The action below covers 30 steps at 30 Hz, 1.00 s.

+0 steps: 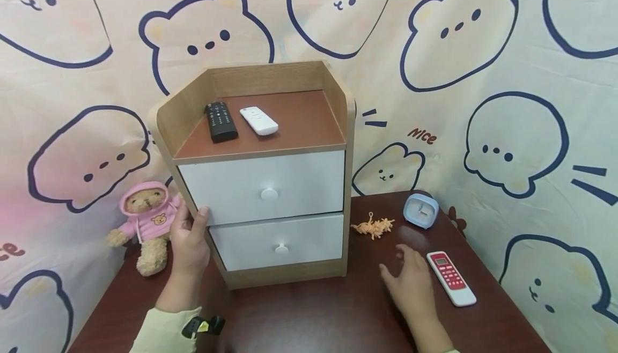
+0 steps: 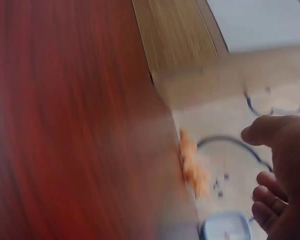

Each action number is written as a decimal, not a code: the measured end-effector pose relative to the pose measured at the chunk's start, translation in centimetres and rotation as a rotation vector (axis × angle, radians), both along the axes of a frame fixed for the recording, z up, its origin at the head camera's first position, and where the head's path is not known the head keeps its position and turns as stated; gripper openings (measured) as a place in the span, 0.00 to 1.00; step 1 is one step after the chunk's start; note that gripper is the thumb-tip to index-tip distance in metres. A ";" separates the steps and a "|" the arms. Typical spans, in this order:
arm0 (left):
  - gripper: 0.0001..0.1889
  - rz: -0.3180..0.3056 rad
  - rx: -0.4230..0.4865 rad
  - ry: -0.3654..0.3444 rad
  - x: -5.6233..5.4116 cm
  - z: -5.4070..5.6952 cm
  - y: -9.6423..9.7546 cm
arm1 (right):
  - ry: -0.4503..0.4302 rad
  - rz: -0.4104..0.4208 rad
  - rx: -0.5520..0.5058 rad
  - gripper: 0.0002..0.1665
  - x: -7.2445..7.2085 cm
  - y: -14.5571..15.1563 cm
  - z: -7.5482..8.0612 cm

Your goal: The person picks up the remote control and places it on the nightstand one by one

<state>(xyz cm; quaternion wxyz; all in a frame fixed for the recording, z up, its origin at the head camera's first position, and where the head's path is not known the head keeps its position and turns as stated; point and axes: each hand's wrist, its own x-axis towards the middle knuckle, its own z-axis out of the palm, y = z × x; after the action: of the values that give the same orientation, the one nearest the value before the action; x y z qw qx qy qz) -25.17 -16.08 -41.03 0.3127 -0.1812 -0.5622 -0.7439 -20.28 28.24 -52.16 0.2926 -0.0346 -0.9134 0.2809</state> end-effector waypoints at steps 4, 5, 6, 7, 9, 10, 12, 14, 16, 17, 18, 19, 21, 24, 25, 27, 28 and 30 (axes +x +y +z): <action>0.24 -0.001 -0.003 0.002 0.0 -0.1 -0.1 | -0.135 -0.072 -0.032 0.42 -0.1 3.1 -0.1; 0.24 0.001 -0.005 0.003 0.0 -0.1 -0.1 | -0.163 -0.090 -0.039 0.43 -0.1 3.9 -0.2; 0.24 0.000 -0.005 0.004 0.0 -0.1 -0.1 | -0.191 -0.106 -0.049 0.44 -0.1 4.6 -0.2; 0.24 0.000 -0.006 0.004 0.0 -0.1 -0.1 | -0.216 -0.123 -0.054 0.45 0.0 5.4 -0.1; 0.24 0.000 -0.006 0.007 0.0 -0.1 -0.1 | -0.273 -0.153 -0.054 0.47 0.2 6.8 -0.1; 0.24 -0.001 -0.006 0.008 0.0 -0.1 -0.1 | -0.305 -0.169 -0.053 0.48 0.4 7.5 0.0; 0.24 -0.005 -0.006 0.012 0.0 0.0 -0.1 | -0.365 -0.196 -0.040 0.50 0.6 8.8 0.1; 0.24 -0.007 -0.003 0.016 -0.1 0.0 -0.1 | -0.414 -0.220 -0.028 0.53 0.9 10.0 0.1; 0.24 -0.009 -0.002 0.017 -0.1 0.0 -0.1 | -0.457 -0.238 -0.030 0.55 1.2 10.8 0.1; 0.24 -0.010 -0.002 0.016 -0.1 0.0 -0.1 | -0.477 -0.245 -0.031 0.55 1.2 11.1 0.0; 0.24 -0.010 -0.001 0.015 -0.1 0.0 -0.1 | -0.497 -0.251 -0.031 0.56 1.3 11.4 0.0; 0.24 -0.010 0.000 0.013 -0.1 0.0 -0.1 | -0.516 -0.254 -0.030 0.56 1.4 11.6 0.0; 0.24 -0.010 0.000 0.010 -0.1 0.0 -0.1 | -0.544 -0.253 -0.027 0.54 1.5 11.9 -0.1; 0.24 -0.015 0.001 0.012 -0.1 0.0 -0.1 | -0.572 -0.244 -0.017 0.51 1.6 12.3 -0.2; 0.24 -0.016 0.001 0.013 -0.1 0.0 -0.1 | -0.576 -0.240 -0.013 0.50 1.6 12.4 -0.2; 0.24 -0.018 0.001 0.013 0.0 0.0 0.0 | -0.585 -0.231 -0.013 0.50 1.5 12.5 -0.4; 0.24 -0.018 0.001 0.013 0.0 0.0 0.0 | -0.588 -0.228 -0.012 0.50 1.5 12.5 -0.5; 0.24 -0.014 -0.003 0.008 0.0 0.0 -0.1 | -0.586 -0.221 -0.008 0.49 1.4 12.6 -0.7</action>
<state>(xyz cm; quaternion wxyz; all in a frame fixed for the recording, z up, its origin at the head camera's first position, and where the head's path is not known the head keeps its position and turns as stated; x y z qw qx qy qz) -25.20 -16.15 -41.04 0.3093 -0.1884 -0.5607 -0.7446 -18.85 40.85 -52.88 0.0455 -0.2145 -0.9484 0.2292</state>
